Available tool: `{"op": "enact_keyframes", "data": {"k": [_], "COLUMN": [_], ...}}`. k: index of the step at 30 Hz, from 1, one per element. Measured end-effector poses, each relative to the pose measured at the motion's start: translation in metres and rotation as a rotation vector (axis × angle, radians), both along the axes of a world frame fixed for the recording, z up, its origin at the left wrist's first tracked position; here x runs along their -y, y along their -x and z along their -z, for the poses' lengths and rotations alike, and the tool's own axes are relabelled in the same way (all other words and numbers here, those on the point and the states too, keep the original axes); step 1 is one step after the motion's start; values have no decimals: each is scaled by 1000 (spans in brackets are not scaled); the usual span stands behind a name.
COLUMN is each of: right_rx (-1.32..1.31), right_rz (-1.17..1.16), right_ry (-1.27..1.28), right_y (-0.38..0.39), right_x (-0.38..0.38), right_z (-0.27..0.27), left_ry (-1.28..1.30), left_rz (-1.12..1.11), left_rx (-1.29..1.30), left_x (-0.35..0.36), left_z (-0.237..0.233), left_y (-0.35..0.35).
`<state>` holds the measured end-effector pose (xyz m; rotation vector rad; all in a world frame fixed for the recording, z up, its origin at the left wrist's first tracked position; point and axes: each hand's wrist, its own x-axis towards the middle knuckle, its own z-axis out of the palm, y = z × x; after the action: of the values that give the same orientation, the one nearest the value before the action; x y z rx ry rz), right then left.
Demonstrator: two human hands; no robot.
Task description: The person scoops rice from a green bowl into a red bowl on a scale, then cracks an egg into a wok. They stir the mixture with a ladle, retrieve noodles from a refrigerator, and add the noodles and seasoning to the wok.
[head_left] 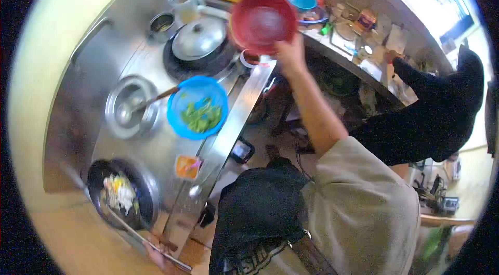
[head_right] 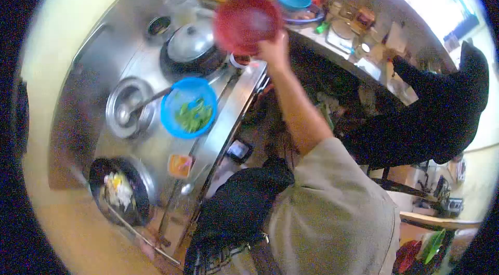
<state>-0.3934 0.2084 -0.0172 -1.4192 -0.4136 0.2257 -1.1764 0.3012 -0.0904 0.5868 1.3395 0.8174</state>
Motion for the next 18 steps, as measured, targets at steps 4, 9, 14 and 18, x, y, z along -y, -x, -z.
{"op": "enact_keyframes", "data": {"k": [4,9,14,18], "right_rx": [-265,-518,-184,-575], "right_rz": [515,739,192,69], "right_ry": [-60,-210,32,-141], "right_y": [-226,-388,-366,-315], "right_x": [151,231,269,199], "right_z": [38,112,117,92], "left_ry": [-76,-68,-30,-61], "left_rz": [47,-125,-221,-199], "left_rx": [259,-302,-363,-122], "left_x": [-28,-22,10,24], "left_z": [71,31,18,28], "left_y": [15,-94,-122,-140]}}
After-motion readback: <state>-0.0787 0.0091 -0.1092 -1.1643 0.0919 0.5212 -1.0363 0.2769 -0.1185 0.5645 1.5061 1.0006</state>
